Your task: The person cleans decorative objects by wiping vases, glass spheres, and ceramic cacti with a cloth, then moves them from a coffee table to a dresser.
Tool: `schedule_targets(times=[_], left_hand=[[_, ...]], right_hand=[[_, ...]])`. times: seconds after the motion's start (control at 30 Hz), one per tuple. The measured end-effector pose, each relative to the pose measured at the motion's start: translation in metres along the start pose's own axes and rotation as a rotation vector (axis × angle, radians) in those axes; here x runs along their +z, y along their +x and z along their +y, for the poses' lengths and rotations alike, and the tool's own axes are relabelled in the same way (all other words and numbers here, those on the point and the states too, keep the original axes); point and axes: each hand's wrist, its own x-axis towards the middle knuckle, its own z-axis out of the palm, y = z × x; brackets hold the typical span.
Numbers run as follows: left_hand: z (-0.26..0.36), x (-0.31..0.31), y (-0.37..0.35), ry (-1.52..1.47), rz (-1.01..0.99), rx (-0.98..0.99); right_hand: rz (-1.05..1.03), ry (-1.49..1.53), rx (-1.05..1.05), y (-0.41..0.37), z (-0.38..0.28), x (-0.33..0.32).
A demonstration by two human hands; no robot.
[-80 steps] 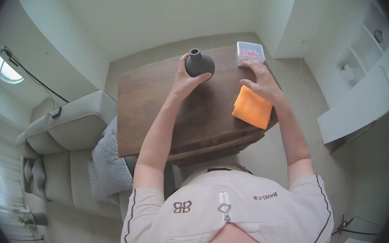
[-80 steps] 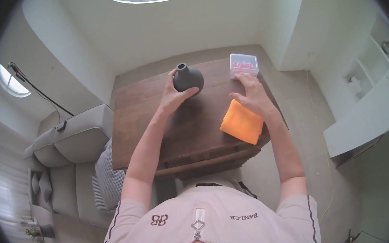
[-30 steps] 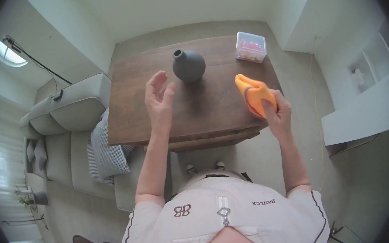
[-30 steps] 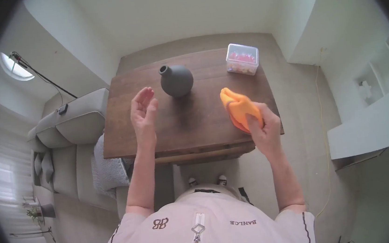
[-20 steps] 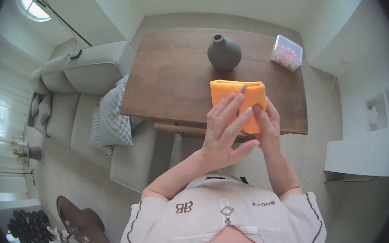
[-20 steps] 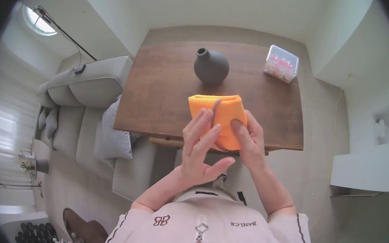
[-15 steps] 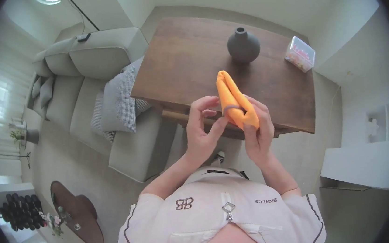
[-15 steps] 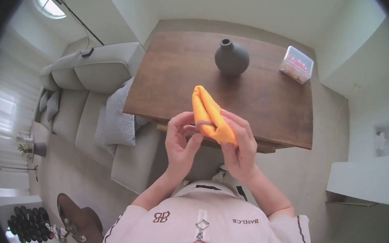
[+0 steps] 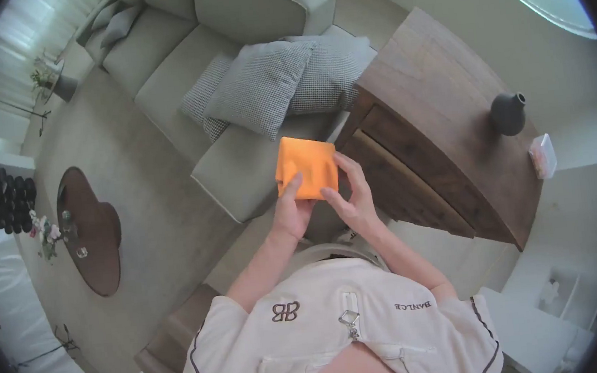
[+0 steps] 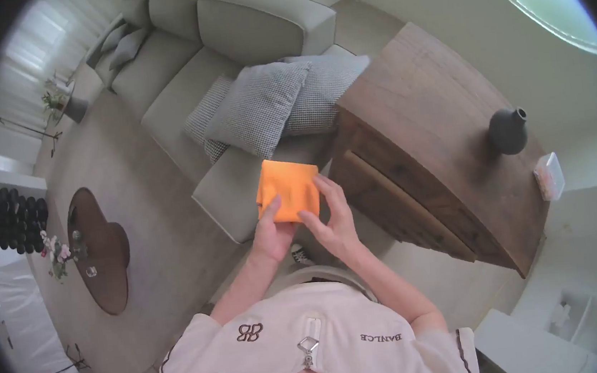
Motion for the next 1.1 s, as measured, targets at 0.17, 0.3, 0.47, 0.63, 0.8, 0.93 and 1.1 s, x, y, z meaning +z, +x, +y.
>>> schedule_targets(times=[0.17,0.3,0.47,0.63,0.8,0.93,1.1], left_hand=[[0.019,-0.077,0.017,-0.051,0.198,0.076],[0.021,-0.133,0.025,0.08,0.309,-0.013],[0.022,-0.189,0.011,0.105,0.563,-0.061],[0.024,-0.24,-0.04,0.072,0.784,0.011],[-0.02,-0.307,-0.131,0.15,1.164,0.063],[-0.118,-0.344,-0.225,0.041,1.526,-0.105],[-0.326,-0.344,-0.328,0.152,1.445,0.556]], right_hand=[[-0.246,0.594,0.833,0.019,0.01,0.064],[-0.3,0.527,0.952,0.03,0.042,0.113],[-0.329,0.254,0.987,0.064,0.105,0.163],[-0.49,0.17,1.032,0.095,0.175,0.209],[-0.586,-0.36,0.951,0.099,0.29,0.25],[-0.713,-0.655,0.617,0.07,0.33,0.244],[-1.111,-0.792,0.61,0.049,0.306,0.24]])
